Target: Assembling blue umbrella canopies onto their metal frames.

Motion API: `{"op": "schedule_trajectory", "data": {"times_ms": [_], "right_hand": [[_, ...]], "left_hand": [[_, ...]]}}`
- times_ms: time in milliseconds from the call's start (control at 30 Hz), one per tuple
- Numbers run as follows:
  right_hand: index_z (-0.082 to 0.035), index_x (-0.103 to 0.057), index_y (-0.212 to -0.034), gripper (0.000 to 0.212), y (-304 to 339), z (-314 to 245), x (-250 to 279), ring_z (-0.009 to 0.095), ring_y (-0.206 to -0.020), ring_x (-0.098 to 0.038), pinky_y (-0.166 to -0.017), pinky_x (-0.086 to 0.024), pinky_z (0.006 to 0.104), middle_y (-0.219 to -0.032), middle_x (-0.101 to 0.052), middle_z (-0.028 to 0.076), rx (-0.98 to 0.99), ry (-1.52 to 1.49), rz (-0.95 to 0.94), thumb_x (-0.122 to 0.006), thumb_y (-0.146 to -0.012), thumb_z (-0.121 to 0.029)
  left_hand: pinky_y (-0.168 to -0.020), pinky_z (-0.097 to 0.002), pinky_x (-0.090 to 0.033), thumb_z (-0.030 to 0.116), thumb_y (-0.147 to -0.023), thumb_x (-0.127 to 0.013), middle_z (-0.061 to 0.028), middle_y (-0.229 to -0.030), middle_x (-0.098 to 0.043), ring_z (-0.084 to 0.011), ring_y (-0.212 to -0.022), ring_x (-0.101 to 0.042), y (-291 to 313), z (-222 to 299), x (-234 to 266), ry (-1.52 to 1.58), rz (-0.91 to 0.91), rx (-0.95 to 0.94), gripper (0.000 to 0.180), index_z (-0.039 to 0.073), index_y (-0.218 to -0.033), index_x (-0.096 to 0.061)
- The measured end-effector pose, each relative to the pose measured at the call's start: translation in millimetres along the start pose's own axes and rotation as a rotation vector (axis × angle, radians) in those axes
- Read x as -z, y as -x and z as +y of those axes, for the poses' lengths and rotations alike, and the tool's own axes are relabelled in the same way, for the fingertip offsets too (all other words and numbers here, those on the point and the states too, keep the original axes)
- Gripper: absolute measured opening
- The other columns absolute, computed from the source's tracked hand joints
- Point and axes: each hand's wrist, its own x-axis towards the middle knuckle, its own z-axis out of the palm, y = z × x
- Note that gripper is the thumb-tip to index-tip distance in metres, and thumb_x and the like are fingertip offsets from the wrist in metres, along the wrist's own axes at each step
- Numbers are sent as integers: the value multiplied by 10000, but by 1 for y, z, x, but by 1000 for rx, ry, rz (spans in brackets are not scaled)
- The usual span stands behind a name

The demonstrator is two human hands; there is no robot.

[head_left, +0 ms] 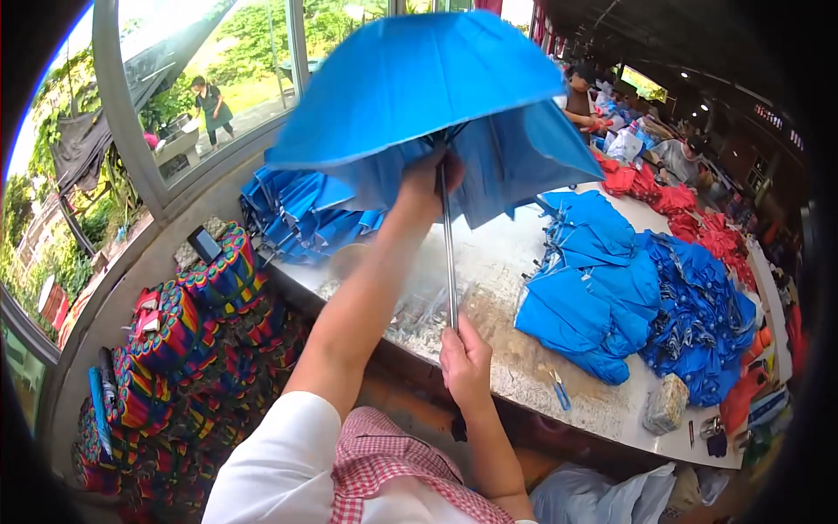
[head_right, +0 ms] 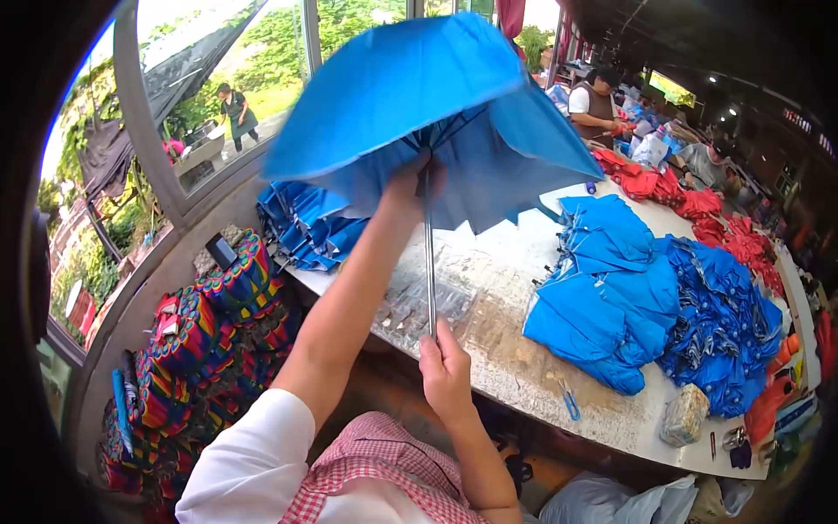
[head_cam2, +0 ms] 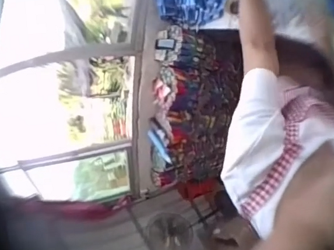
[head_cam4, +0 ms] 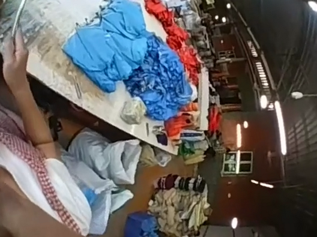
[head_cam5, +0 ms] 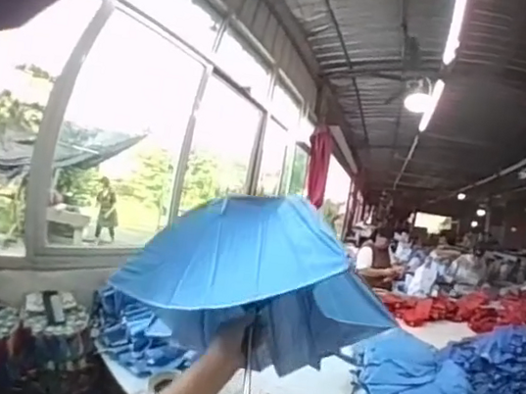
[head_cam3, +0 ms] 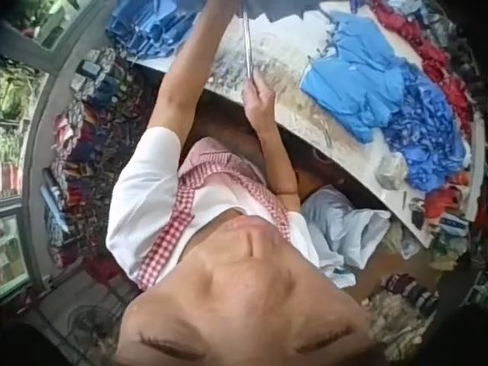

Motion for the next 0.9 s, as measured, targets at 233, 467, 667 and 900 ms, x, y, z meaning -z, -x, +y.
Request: {"op": "schedule_trajectory", "data": {"times_ms": [233,467,667,900], "right_hand": [[23,-430,-1252,391,44,-29,5,40,-467,-369,-429,-317,195,-556,-386,-32,71,204,-58,-456,-872,-69],[42,-404,-1266,426,60,-13,-9,55,-476,-401,-449,-356,212,-565,-417,-3,31,278,-13,-475,-857,-56],[35,-398,-1241,385,91,89,-21,54,-462,-428,-443,-366,213,-577,-463,-12,112,427,125,-452,-870,-53],[-19,-426,-1052,244,167,236,11,230,-575,-597,-567,-480,357,-672,-579,140,-769,315,-58,-511,-856,-136]], "left_hand": [[-504,-295,-518,190,-891,-507,-120,-751,-615,-204,-634,-622,-69,114,-60,42,133,-94,207,-11,-849,-539],[-631,-295,-531,192,-894,-500,-158,-814,-617,-220,-721,-630,59,40,-40,-15,-90,173,209,-12,-878,-541],[-660,-305,-518,265,-896,-504,-156,-892,-605,-226,-750,-624,150,-47,30,-192,101,438,326,-40,-1010,-513],[-736,-293,-480,294,-858,-575,-145,-984,-597,-190,-833,-603,326,-176,208,-739,0,981,424,-21,-1130,-493]]}}
